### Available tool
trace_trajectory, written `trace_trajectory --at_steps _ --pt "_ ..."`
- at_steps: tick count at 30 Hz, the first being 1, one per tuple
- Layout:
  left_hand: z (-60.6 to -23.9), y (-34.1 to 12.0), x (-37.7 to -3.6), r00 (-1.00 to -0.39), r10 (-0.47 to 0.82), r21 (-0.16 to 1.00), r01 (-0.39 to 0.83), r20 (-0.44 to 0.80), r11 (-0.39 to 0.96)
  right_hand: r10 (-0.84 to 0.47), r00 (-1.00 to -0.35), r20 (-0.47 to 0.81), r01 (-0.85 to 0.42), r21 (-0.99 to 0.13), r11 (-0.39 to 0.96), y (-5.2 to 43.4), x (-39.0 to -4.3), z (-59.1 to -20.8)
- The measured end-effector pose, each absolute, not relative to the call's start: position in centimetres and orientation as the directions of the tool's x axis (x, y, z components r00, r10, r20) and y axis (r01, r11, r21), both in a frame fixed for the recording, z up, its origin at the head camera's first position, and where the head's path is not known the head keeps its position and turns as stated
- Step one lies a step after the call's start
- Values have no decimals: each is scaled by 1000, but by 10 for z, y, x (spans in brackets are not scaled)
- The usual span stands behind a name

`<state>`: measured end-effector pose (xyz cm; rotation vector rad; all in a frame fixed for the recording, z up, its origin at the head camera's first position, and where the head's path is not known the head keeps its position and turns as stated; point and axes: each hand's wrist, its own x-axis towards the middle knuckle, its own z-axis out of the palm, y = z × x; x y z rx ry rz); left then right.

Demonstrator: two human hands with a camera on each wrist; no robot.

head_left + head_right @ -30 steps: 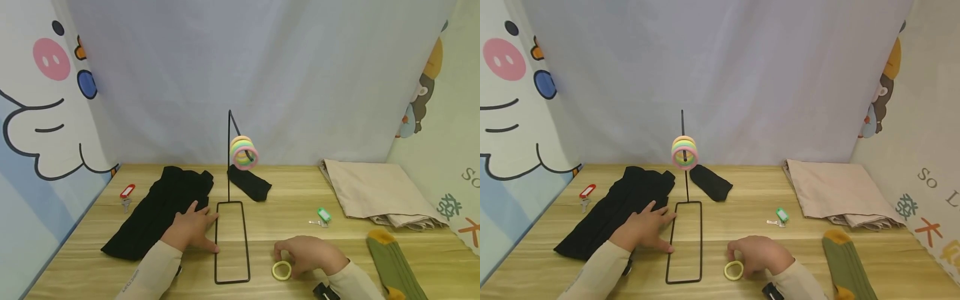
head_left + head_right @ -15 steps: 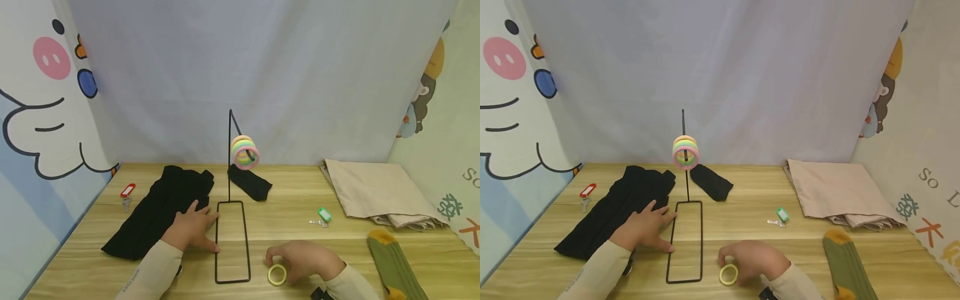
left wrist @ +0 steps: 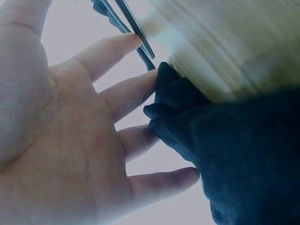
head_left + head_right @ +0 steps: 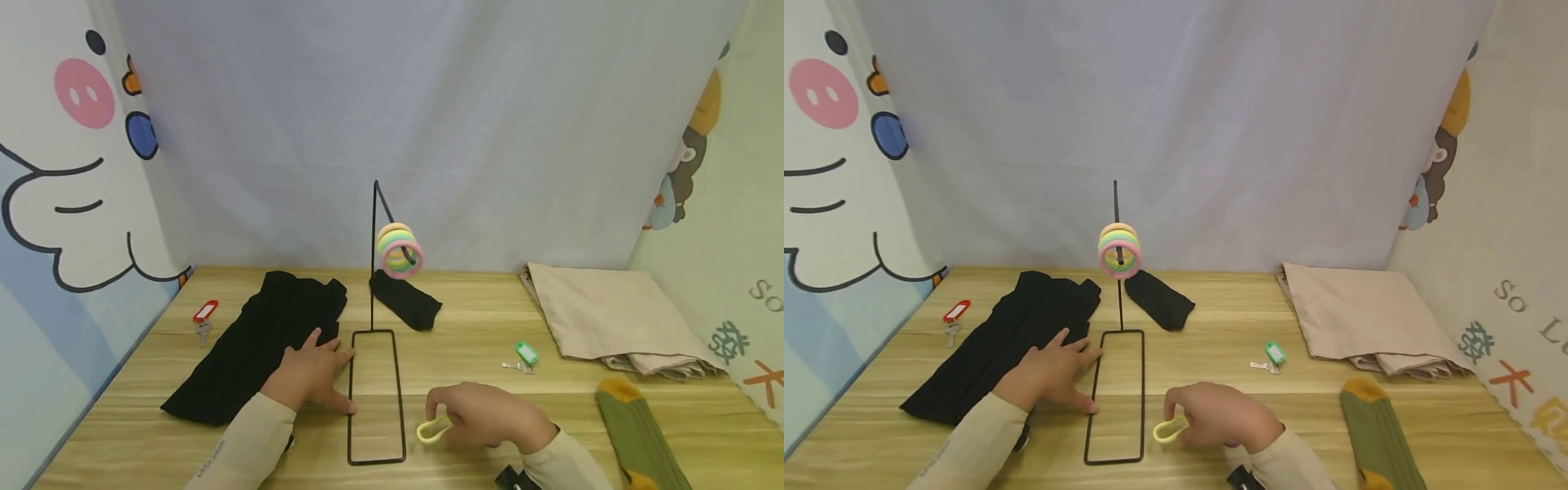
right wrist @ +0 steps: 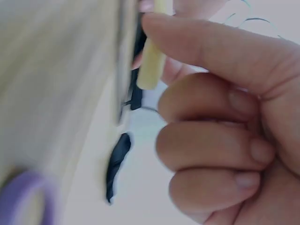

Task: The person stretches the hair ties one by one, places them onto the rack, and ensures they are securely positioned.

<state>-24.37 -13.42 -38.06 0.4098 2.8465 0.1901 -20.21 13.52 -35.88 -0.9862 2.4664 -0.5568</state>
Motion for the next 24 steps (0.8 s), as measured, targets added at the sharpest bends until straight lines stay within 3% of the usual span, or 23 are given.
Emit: trace_trajectory --at_steps 14,24 --pt "-384 -135 -246 -930 292 153 263 -221 953 -771 -637 -6 -661 -511 550 97 -199 -317" --pt "-380 -135 -244 -927 296 156 265 -229 952 -753 -585 301 -762 -522 383 86 -182 -286"
